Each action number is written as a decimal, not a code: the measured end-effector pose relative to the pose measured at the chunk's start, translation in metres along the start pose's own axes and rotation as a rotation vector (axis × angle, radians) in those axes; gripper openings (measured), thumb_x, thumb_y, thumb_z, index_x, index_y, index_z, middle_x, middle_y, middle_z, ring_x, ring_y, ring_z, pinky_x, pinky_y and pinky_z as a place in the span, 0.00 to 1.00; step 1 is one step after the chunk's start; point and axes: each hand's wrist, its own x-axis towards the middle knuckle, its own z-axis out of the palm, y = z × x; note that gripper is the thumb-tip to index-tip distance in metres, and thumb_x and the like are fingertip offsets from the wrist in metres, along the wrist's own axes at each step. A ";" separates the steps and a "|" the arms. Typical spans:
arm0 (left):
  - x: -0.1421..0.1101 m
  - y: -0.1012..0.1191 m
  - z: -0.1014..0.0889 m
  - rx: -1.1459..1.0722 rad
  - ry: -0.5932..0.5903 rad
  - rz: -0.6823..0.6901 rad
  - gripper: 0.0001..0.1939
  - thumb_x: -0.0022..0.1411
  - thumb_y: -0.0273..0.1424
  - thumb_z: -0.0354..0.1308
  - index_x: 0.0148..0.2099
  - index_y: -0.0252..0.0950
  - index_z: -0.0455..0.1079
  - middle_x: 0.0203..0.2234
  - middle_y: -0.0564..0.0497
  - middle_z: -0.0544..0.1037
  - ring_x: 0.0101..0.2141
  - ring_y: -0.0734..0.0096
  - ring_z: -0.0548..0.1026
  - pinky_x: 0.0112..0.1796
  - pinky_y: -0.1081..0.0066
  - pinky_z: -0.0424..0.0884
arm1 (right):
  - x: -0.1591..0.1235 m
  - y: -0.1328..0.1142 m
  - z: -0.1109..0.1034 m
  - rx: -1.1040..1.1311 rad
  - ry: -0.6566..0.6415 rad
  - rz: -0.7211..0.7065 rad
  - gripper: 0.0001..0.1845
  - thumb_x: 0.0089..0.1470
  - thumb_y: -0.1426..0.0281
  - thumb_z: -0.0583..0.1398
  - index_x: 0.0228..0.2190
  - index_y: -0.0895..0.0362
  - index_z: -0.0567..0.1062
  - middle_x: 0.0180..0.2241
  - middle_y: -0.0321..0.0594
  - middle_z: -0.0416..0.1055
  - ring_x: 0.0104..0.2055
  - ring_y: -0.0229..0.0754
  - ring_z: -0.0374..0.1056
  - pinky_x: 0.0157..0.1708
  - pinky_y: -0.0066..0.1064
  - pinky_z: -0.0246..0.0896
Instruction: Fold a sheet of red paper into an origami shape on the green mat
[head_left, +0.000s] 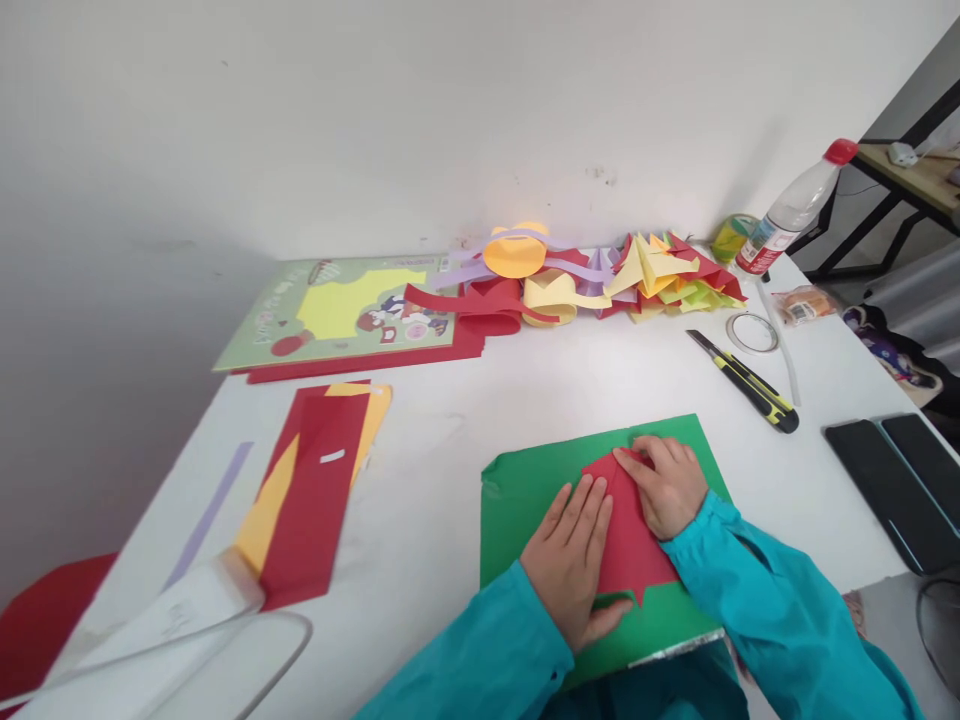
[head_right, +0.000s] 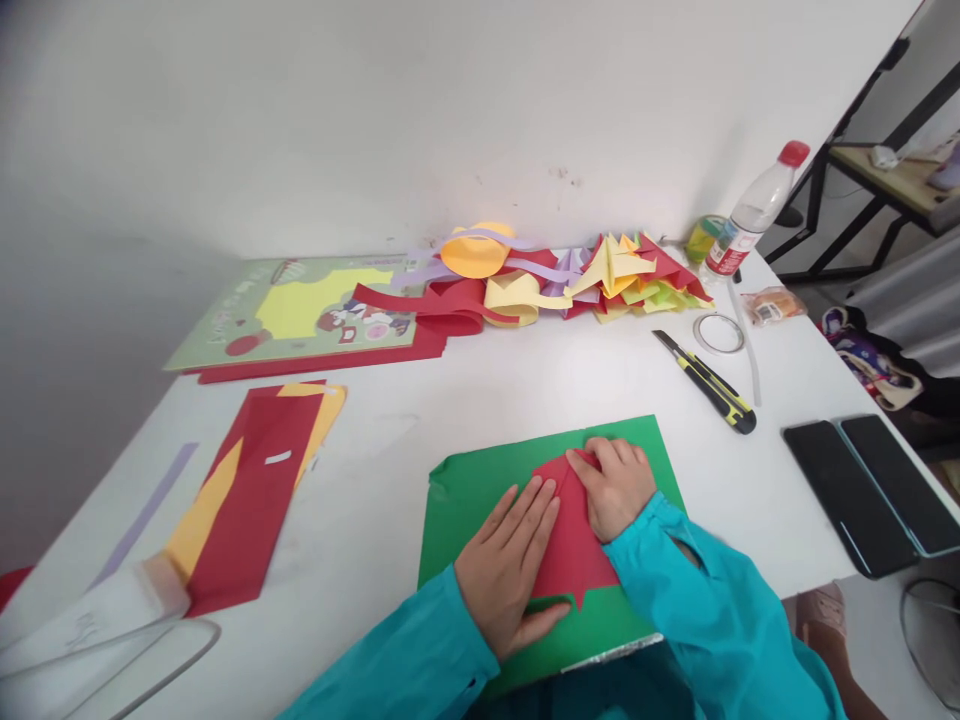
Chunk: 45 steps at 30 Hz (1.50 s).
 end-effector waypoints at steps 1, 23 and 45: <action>-0.004 0.002 0.000 0.002 -0.007 -0.011 0.45 0.52 0.55 0.43 0.60 0.22 0.51 0.59 0.33 0.54 0.60 0.48 0.46 0.57 0.54 0.44 | 0.000 0.000 0.000 0.000 0.000 -0.003 0.19 0.51 0.74 0.53 0.45 0.55 0.72 0.39 0.46 0.67 0.37 0.44 0.58 0.33 0.36 0.49; -0.015 0.023 0.006 0.013 0.219 -0.141 0.35 0.56 0.47 0.46 0.55 0.22 0.60 0.54 0.34 0.63 0.58 0.49 0.53 0.56 0.52 0.50 | 0.011 -0.021 0.002 -0.014 0.119 0.171 0.20 0.49 0.53 0.57 0.32 0.56 0.76 0.31 0.44 0.66 0.34 0.45 0.58 0.32 0.35 0.48; -0.006 0.024 0.005 -0.047 0.207 -0.204 0.31 0.53 0.40 0.50 0.54 0.24 0.61 0.54 0.32 0.62 0.58 0.46 0.52 0.54 0.46 0.50 | 0.014 -0.021 0.002 -0.091 0.092 0.164 0.17 0.51 0.55 0.55 0.31 0.54 0.76 0.31 0.44 0.64 0.33 0.45 0.56 0.30 0.35 0.44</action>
